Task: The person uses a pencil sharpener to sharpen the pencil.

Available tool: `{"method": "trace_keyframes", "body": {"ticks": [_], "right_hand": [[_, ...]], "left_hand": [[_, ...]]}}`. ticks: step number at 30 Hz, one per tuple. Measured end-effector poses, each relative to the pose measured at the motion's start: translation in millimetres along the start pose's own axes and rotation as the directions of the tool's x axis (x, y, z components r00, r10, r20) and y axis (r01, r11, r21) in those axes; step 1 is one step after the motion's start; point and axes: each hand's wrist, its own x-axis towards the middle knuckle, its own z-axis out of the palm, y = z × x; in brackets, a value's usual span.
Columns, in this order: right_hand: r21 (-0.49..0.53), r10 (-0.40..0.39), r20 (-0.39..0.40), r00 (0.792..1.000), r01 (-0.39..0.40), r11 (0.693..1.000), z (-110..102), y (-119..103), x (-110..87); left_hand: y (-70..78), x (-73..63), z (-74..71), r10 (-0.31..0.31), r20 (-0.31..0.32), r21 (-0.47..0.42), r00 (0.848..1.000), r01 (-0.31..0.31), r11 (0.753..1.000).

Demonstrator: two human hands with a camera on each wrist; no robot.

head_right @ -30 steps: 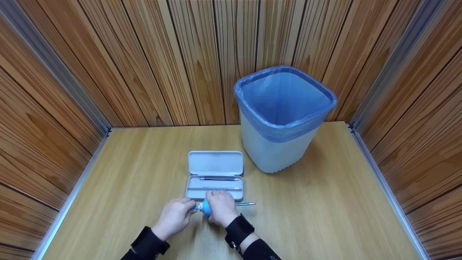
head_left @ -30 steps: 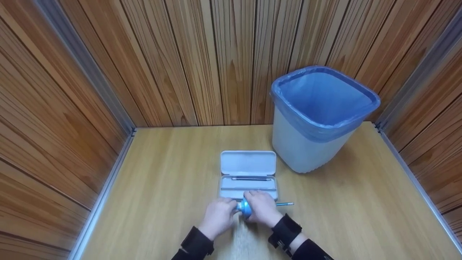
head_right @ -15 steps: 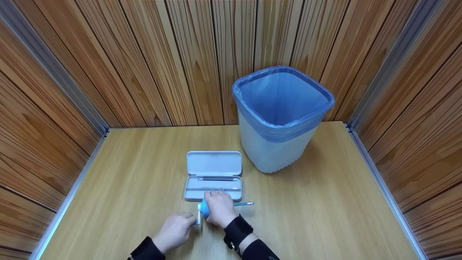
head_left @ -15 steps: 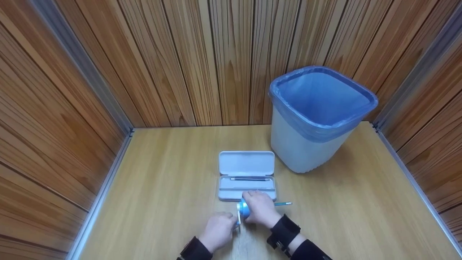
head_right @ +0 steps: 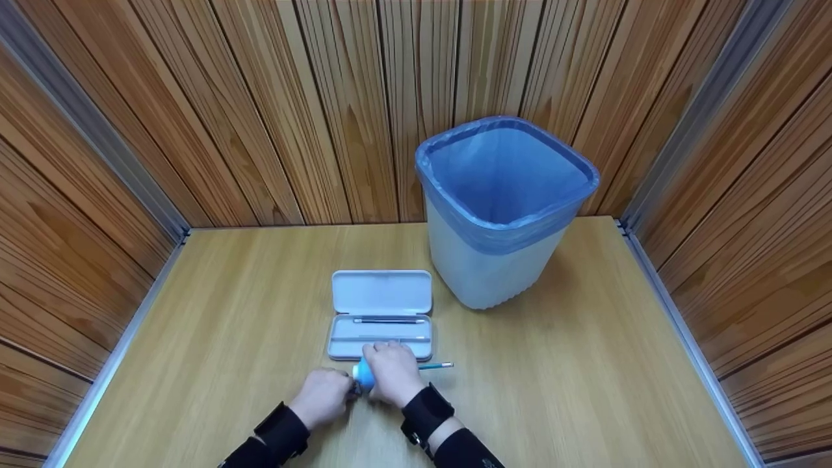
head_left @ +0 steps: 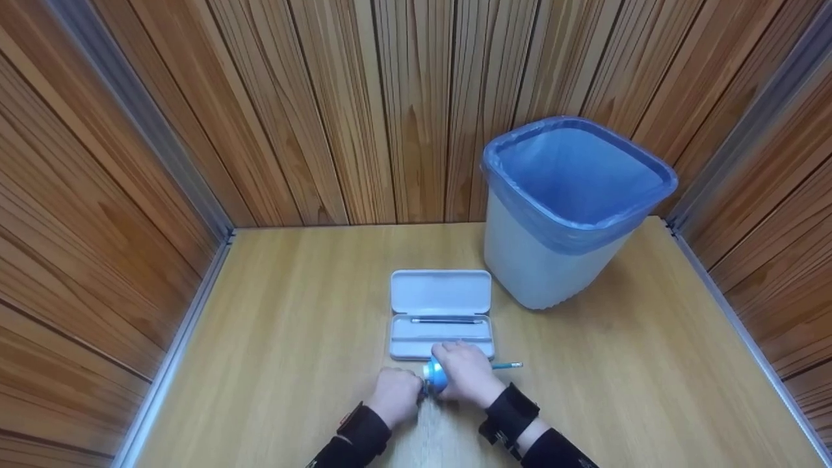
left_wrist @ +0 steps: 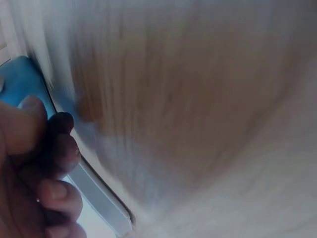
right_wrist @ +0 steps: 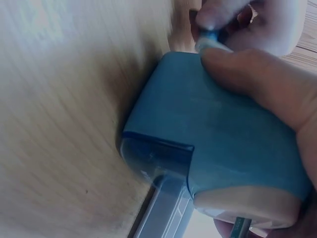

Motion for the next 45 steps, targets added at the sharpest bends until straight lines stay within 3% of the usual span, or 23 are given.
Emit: {"method": "trace_keyframes", "body": {"ticks": [5,12,18,22,26,32,34,36,45], "right_hand": [[-0.007,-0.01,0.001,1.0,0.01,1.0,-2,1,0.5],[0.007,0.011,0.052,0.999,-0.011,1.0,-3,-1,2.3],[0.035,0.044,0.089,0.995,-0.047,0.998,-4,-2,2.4],[0.044,0.052,0.074,0.996,-0.055,0.997,-4,-2,1.7],[0.062,0.056,0.063,0.996,-0.06,0.996,-3,-2,0.9],[0.071,0.059,0.031,0.998,-0.061,0.996,-1,-2,-0.8],[0.061,0.062,0.016,0.998,-0.063,0.996,0,-1,-0.8],[0.052,0.065,0.013,0.998,-0.066,0.996,0,-1,-0.4],[0.049,0.067,0.032,0.997,-0.069,0.996,0,-3,1.1]], "left_hand": [[-4.8,15.5,0.7,-0.049,-0.055,0.052,0.997,0.052,0.997],[-16.5,34.1,-11.7,-0.103,-0.118,0.01,0.988,0.105,0.994],[-20.7,35.8,-32.3,-0.125,-0.116,-0.07,0.985,0.118,0.991],[-19.0,28.1,-44.9,-0.085,-0.194,-0.074,0.977,0.072,0.995],[-15.3,15.7,-50.5,-0.014,-0.3,-0.05,0.954,-0.001,0.999],[-8.1,-2.0,-47.7,0.084,-0.449,0.019,0.89,-0.084,0.996],[-5.3,-7.6,-45.3,0.112,-0.479,0.041,0.87,-0.105,0.994],[-2.4,-13.6,-42.8,0.131,-0.486,0.046,0.864,-0.124,0.991],[5.6,-30.8,-25.7,0.161,-0.309,-0.011,0.937,-0.173,0.985]]}}
